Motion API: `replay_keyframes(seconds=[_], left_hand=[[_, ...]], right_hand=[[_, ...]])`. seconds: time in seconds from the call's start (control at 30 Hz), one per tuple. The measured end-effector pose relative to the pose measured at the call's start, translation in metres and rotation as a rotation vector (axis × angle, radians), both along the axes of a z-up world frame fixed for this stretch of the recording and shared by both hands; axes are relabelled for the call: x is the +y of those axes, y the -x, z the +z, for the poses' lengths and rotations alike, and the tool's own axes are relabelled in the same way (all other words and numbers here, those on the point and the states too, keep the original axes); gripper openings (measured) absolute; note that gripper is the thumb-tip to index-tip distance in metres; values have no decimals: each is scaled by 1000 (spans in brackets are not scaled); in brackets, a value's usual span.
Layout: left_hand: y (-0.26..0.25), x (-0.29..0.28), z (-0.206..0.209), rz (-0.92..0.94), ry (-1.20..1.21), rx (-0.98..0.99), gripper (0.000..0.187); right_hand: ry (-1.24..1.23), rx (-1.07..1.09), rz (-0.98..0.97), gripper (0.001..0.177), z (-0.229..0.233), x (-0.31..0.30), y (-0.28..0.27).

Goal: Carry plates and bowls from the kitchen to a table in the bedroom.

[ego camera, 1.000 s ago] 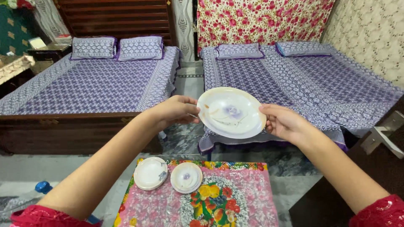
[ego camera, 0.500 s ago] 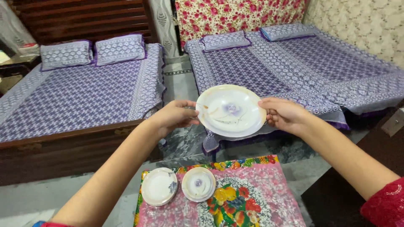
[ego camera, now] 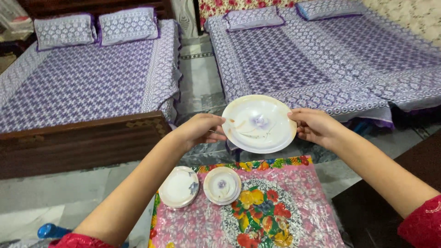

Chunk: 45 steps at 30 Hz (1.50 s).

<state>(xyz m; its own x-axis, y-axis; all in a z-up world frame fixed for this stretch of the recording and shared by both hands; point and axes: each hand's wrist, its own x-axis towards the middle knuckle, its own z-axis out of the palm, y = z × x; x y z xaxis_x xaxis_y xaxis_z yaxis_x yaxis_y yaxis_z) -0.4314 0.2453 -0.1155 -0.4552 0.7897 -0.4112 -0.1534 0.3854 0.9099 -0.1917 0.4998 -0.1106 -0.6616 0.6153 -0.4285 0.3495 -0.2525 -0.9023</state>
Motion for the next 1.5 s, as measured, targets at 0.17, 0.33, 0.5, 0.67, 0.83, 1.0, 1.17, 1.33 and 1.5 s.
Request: replay_keyframes(seconds=[0.17,0.33,0.5,0.67,0.83,1.0,1.17,1.33,1.5], left_hand=[[7,4,-21,60,35,-21,27],[26,10,-62,107,88,-31,30],[41,10,-112,151,107,-73,32],[47,5,-163,246,83,-175,35],[48,-4,-195,295,89,-216,37],[46,-12,-220,362,153,-216,43],[46,-16,-262,375,153,-255,46],[41,-17,-308,428,138,-291,53],[32,-29,-335,479,149,-349,53]], right_hand=[[21,-15,57,12,-36,13,18],[4,-7,108,14,-76,18,38],[0,-22,94,24,-114,9,53],[35,-78,128,26,-157,8,66],[52,-133,160,27,-195,12,79],[69,-100,197,30,-219,11,83],[81,-161,180,32,-240,5,85],[131,-154,160,33,-276,6,83],[163,-225,142,32,-297,-9,84]])
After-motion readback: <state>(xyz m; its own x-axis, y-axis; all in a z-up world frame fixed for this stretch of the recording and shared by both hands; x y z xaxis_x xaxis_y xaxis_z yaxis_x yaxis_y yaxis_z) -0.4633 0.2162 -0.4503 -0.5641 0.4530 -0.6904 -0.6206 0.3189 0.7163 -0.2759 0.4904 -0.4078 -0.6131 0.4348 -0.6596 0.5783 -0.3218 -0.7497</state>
